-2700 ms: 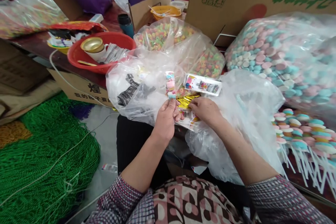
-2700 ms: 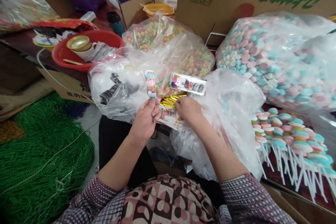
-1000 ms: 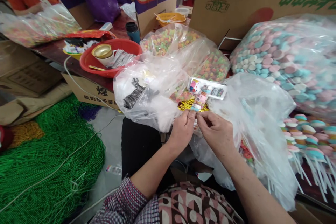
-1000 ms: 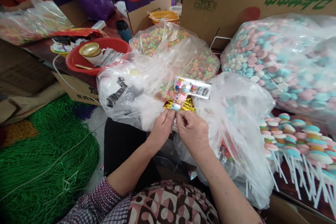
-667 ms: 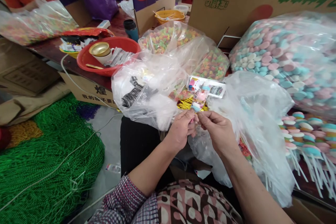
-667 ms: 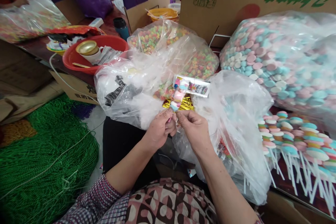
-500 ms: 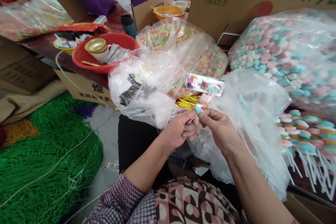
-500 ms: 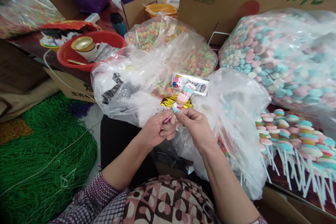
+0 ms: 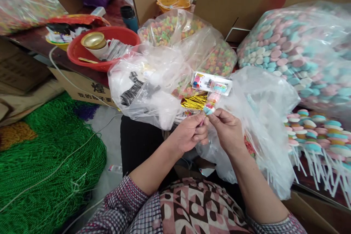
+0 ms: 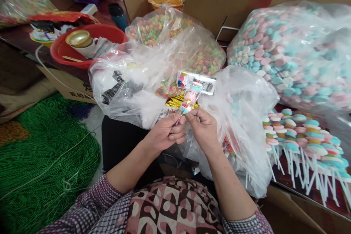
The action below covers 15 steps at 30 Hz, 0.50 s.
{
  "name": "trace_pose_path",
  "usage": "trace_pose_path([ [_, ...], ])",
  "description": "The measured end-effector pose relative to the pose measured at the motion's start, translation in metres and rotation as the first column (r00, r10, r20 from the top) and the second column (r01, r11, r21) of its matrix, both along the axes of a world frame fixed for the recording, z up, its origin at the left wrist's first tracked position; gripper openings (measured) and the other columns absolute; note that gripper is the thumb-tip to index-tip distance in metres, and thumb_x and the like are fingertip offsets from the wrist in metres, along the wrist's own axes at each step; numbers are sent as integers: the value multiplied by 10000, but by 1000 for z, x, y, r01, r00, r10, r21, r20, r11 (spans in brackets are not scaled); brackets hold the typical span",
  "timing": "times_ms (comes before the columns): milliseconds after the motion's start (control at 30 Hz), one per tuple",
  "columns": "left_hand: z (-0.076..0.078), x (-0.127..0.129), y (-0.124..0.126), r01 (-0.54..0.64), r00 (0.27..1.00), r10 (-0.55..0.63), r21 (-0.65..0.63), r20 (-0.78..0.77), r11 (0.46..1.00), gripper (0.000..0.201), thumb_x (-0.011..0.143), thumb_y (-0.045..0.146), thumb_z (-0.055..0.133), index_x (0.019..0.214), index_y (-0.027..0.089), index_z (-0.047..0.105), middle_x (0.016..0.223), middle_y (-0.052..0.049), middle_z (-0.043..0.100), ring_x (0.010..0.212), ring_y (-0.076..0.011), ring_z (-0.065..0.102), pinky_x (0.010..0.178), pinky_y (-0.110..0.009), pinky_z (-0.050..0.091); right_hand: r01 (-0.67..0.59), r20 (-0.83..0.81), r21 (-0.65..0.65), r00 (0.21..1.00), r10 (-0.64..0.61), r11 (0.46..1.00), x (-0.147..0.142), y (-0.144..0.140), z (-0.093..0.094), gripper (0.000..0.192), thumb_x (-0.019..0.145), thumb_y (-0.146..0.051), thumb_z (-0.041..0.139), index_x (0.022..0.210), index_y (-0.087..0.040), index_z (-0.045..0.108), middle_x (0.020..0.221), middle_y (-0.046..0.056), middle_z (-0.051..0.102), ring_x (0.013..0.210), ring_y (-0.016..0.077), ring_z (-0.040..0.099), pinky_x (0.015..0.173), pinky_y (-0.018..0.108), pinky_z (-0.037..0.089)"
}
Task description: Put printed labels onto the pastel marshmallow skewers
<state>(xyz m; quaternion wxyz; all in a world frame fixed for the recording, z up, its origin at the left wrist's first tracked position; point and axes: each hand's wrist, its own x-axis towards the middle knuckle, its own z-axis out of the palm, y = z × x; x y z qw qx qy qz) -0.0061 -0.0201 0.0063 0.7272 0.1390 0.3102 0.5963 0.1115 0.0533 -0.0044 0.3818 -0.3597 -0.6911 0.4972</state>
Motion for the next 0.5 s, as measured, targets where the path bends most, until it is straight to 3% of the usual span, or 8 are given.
trace_pose_path([
  [67,-1,2,2,-135,982,131,-21,-135,991,442,878,582,578,693,194,476,426,125,243,324,-46,217,403,-200,354,58,125,182,989,-82,982,-2,-5,5,167,834,-341,646,726,-219,684,729,9,698,731,190,645,750,336,509],
  [133,-4,3,3,-268,903,255,11,-346,963,459,853,605,596,677,201,468,441,111,291,351,-55,259,422,-213,340,69,169,263,979,-116,962,-4,-9,8,162,844,-327,622,735,-222,681,736,11,701,733,193,645,742,332,506],
  [233,-9,2,2,-359,654,360,146,-665,922,405,887,546,573,685,205,494,501,68,405,450,-83,372,486,-234,328,31,119,179,991,-53,983,-7,-12,11,153,845,-330,626,757,-218,680,758,14,704,742,186,641,746,329,505],
  [300,-11,1,0,-341,547,374,209,-749,916,370,925,507,521,705,211,502,536,52,433,509,-101,404,529,-244,331,3,66,62,998,-7,998,-10,-13,12,152,842,-343,628,786,-211,677,768,15,695,736,176,629,733,321,506],
  [367,-12,1,-1,-317,518,378,238,-767,918,372,939,502,489,700,216,485,553,48,429,541,-112,406,558,-251,338,-3,42,-24,999,4,1000,-11,-13,16,154,835,-351,622,803,-206,661,722,-1,658,670,154,591,672,297,495],
  [433,-12,1,-1,-290,508,379,261,-773,921,378,927,504,508,689,212,488,587,38,456,588,-118,435,597,-249,362,18,67,-23,998,-16,1000,-10,-14,21,144,822,-342,613,784,-204,634,655,-26,597,590,129,529,607,272,463],
  [500,-9,1,0,-252,585,376,280,-719,926,316,911,487,543,772,205,572,692,17,554,684,-127,514,667,-244,413,33,114,60,993,-40,998,-5,-17,26,124,811,-314,597,754,-205,613,631,-36,566,566,118,492,581,260,431],
])
